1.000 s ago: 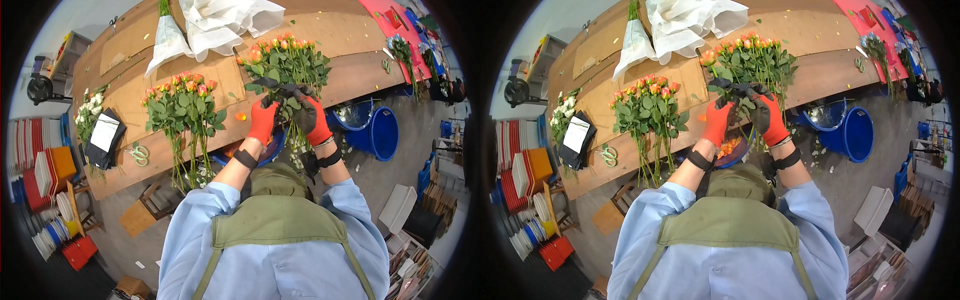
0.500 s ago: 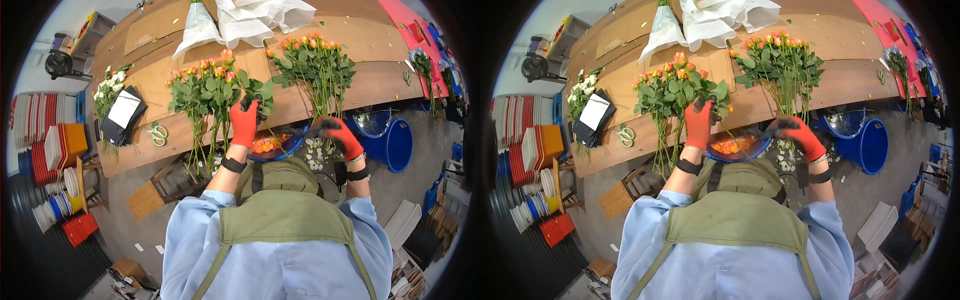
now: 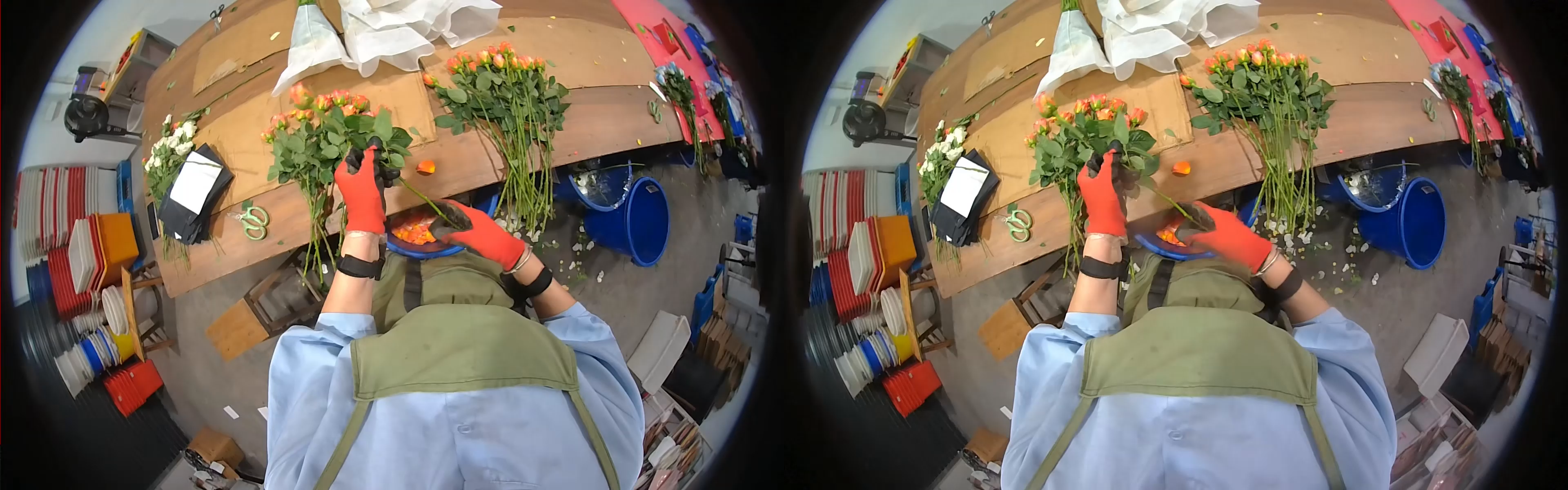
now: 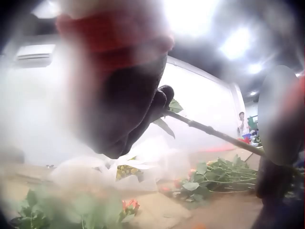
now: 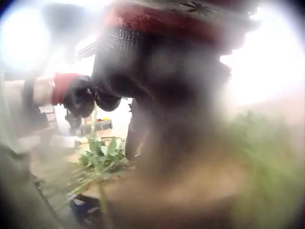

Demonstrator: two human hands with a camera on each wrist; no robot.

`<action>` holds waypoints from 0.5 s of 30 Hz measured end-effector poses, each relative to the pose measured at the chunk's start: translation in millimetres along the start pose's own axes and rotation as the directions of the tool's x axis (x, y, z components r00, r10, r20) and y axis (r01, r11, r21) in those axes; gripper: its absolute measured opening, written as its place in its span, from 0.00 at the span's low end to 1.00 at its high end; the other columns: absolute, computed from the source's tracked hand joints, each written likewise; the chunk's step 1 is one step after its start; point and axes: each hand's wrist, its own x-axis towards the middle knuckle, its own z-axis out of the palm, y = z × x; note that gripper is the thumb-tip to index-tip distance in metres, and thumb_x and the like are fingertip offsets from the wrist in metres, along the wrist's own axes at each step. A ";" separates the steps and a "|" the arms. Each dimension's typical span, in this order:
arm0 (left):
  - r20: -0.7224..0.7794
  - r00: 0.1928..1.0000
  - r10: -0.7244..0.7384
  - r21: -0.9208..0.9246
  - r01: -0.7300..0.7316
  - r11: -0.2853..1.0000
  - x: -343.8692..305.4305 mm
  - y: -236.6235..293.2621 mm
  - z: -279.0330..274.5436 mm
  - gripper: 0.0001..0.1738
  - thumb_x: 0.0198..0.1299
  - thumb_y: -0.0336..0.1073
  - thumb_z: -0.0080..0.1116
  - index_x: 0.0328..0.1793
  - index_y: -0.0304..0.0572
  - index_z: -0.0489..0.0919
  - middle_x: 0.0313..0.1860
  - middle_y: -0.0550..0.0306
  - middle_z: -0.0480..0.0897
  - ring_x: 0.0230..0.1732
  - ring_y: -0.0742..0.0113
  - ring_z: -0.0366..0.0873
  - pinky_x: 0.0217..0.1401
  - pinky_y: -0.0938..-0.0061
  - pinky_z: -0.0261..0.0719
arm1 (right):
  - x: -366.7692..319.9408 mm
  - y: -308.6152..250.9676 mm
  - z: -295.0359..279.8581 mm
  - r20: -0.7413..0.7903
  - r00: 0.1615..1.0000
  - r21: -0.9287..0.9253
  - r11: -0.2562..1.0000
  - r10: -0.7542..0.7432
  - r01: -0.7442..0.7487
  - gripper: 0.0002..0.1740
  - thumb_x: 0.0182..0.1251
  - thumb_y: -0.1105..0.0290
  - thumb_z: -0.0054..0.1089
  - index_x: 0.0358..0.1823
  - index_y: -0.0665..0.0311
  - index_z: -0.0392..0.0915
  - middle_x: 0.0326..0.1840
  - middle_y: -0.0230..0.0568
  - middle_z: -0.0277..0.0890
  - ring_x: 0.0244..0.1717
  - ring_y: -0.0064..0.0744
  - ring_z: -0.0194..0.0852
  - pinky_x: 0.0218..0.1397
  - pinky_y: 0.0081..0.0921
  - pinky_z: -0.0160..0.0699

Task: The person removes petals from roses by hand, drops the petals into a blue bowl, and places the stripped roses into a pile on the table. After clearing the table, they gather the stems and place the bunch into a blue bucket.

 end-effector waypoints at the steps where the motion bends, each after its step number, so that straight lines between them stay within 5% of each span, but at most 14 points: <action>1: 0.005 1.000 0.023 -0.022 -0.023 1.000 3.1 -4.5 1.1 0.05 0.66 0.31 0.59 0.41 0.37 0.78 0.31 0.62 0.79 0.24 0.74 0.77 0.23 0.78 0.74 | -1.3 -2.1 1.0 0.001 1.000 0.137 0.990 0.024 -0.024 0.25 0.67 0.75 0.56 0.65 0.68 0.71 0.59 0.36 0.77 0.51 0.21 0.73 0.55 0.24 0.75; 3: 0.059 0.998 -0.018 -0.034 0.020 0.999 1.9 -5.3 3.0 0.07 0.67 0.30 0.58 0.47 0.35 0.80 0.37 0.59 0.82 0.31 0.73 0.81 0.29 0.78 0.77 | -0.5 -0.9 -11.2 -0.094 0.995 0.059 0.998 0.036 -0.030 0.24 0.66 0.78 0.55 0.65 0.68 0.71 0.57 0.41 0.79 0.50 0.26 0.77 0.54 0.24 0.78; 5: 0.233 0.971 0.048 0.092 -0.071 0.993 -8.1 3.6 9.1 0.12 0.67 0.30 0.57 0.55 0.35 0.80 0.42 0.57 0.83 0.35 0.72 0.83 0.33 0.79 0.79 | -1.8 14.5 -31.6 -0.295 0.943 0.077 0.980 -0.152 0.182 0.25 0.64 0.81 0.51 0.64 0.69 0.71 0.56 0.39 0.80 0.47 0.23 0.77 0.50 0.21 0.77; 7: 0.240 0.971 -0.004 0.160 -0.035 0.987 3.8 -34.3 -27.5 0.20 0.64 0.31 0.60 0.61 0.36 0.78 0.46 0.53 0.84 0.39 0.67 0.84 0.39 0.74 0.80 | -6.6 11.6 -50.4 -0.424 0.897 0.073 0.982 -0.127 0.174 0.24 0.63 0.81 0.50 0.63 0.71 0.72 0.53 0.40 0.82 0.45 0.22 0.78 0.49 0.20 0.77; 9: 0.297 0.952 0.067 0.622 -0.246 0.744 20.0 -73.6 -70.0 0.22 0.62 0.30 0.62 0.62 0.33 0.77 0.53 0.54 0.83 0.45 0.73 0.81 0.44 0.78 0.79 | -7.2 23.8 -75.7 -0.618 0.781 0.036 0.989 -0.089 0.141 0.24 0.64 0.78 0.54 0.62 0.72 0.74 0.53 0.39 0.82 0.45 0.22 0.78 0.50 0.21 0.77; 10: 0.220 0.975 0.039 0.786 -0.201 0.585 10.7 -70.9 -76.9 0.29 0.54 0.39 0.68 0.63 0.38 0.76 0.51 0.46 0.83 0.53 0.51 0.81 0.53 0.60 0.77 | -7.2 26.2 -90.6 -0.718 0.695 0.013 0.997 -0.040 0.070 0.24 0.64 0.76 0.56 0.62 0.72 0.74 0.52 0.38 0.83 0.46 0.23 0.78 0.50 0.22 0.77; 11: 0.217 0.976 0.035 0.790 -0.196 0.580 1.7 -70.4 -82.1 0.29 0.54 0.39 0.68 0.63 0.38 0.76 0.51 0.46 0.83 0.53 0.51 0.81 0.53 0.60 0.77 | 1.1 50.9 -121.8 -0.738 0.645 -0.255 0.967 -0.196 0.003 0.26 0.62 0.71 0.61 0.64 0.68 0.74 0.50 0.42 0.84 0.47 0.33 0.81 0.50 0.27 0.78; 13: 0.342 0.928 0.147 0.891 -0.370 0.264 -12.2 -71.1 -86.4 0.28 0.54 0.40 0.68 0.61 0.40 0.77 0.52 0.46 0.82 0.53 0.47 0.79 0.54 0.57 0.77 | 1.4 22.5 -134.9 -0.712 0.645 -0.606 0.707 -0.277 -0.365 0.33 0.61 0.61 0.64 0.69 0.57 0.70 0.54 0.54 0.80 0.52 0.53 0.78 0.56 0.40 0.75; 15: 0.328 0.939 0.101 0.909 -0.343 0.236 -18.8 -73.2 -83.2 0.28 0.54 0.40 0.68 0.62 0.42 0.77 0.55 0.46 0.79 0.55 0.45 0.77 0.55 0.56 0.76 | 13.9 19.2 -139.7 -0.706 0.544 -0.695 0.294 -0.453 -0.656 0.34 0.61 0.57 0.64 0.70 0.54 0.68 0.62 0.50 0.74 0.60 0.52 0.73 0.61 0.45 0.70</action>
